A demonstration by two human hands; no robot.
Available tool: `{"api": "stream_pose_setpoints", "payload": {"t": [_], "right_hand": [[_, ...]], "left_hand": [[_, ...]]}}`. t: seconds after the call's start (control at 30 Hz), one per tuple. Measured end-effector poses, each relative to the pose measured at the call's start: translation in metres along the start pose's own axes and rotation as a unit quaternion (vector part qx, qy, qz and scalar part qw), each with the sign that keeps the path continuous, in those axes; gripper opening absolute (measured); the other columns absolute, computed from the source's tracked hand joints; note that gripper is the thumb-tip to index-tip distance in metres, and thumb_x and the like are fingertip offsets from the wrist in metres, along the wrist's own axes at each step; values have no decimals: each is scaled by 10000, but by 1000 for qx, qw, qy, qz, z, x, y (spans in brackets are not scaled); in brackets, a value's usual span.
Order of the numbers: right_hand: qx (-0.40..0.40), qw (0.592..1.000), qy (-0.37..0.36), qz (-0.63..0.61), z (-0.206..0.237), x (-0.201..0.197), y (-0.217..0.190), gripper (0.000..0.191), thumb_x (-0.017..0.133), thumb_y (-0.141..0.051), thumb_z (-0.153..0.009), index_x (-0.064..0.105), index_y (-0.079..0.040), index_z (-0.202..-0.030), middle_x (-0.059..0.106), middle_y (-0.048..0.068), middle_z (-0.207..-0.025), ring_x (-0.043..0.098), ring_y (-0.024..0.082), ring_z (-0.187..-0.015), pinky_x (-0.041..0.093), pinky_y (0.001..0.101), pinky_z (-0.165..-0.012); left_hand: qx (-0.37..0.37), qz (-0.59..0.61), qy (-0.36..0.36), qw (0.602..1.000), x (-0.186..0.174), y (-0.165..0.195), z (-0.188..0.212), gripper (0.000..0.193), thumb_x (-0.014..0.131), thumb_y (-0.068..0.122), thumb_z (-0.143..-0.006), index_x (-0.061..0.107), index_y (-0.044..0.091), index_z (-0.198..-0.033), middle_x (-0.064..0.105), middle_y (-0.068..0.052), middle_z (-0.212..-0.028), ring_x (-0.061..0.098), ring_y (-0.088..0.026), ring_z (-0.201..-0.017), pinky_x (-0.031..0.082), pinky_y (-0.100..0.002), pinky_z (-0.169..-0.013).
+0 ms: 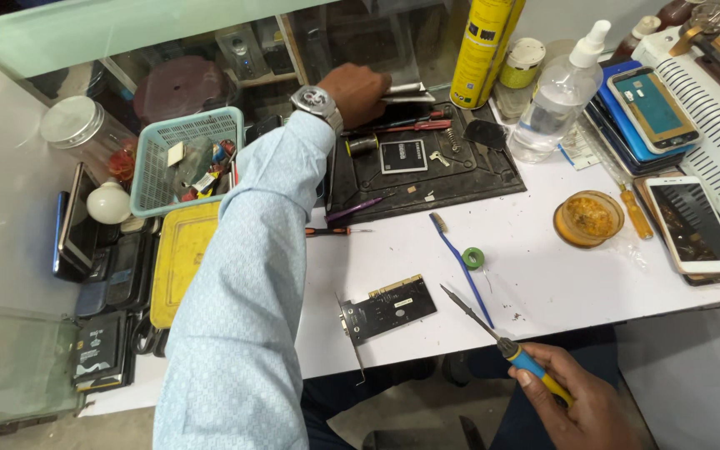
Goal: The person holds a graphics card on the workbench and uses a soldering iron to work on its board, repositioning the card and scraping at its edge connector. They briefly brush the card with a toothbrush, reach for items at the back of the bench, and resume soldering on different spots of the board.
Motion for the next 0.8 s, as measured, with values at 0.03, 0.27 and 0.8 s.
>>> {"api": "stream_pose_setpoints", "payload": {"t": [0.03,0.27,0.8], "right_hand": [[4,1000,-2,-3,1,1,2,386,664,-312,-932,676,-83,-1242,779,119,-1057,798,171,-1077,586,321,-951],[27,1000,5,-12,3,4,5,389,656,-312,-946,670,-66,-1247,772,142,-1072,782,186,-1119,585,332,-979],[31,999,0,-18,10,4,5,415,654,-268,-945,651,-77,-1314,761,145,-1109,765,189,-1159,568,350,-1029]], "left_hand": [[-7,7,7,1000,-3,-2,2,218,691,216,-930,688,24,-1034,734,-203,-828,727,-369,-741,580,-472,-683],[-29,36,40,998,-15,-5,7,266,716,287,-948,692,45,-1057,744,-179,-844,733,-361,-747,579,-468,-696],[-41,-97,-51,993,-3,32,3,429,798,242,-845,600,-4,-1136,745,-170,-893,750,-324,-809,581,-437,-678]]}}
Point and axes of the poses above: each hand's wrist, its own z-axis away from the middle knuckle, its own x-axis out of the palm, y = z × x, the point moved 8 cm from there along -z, towards the middle knuckle
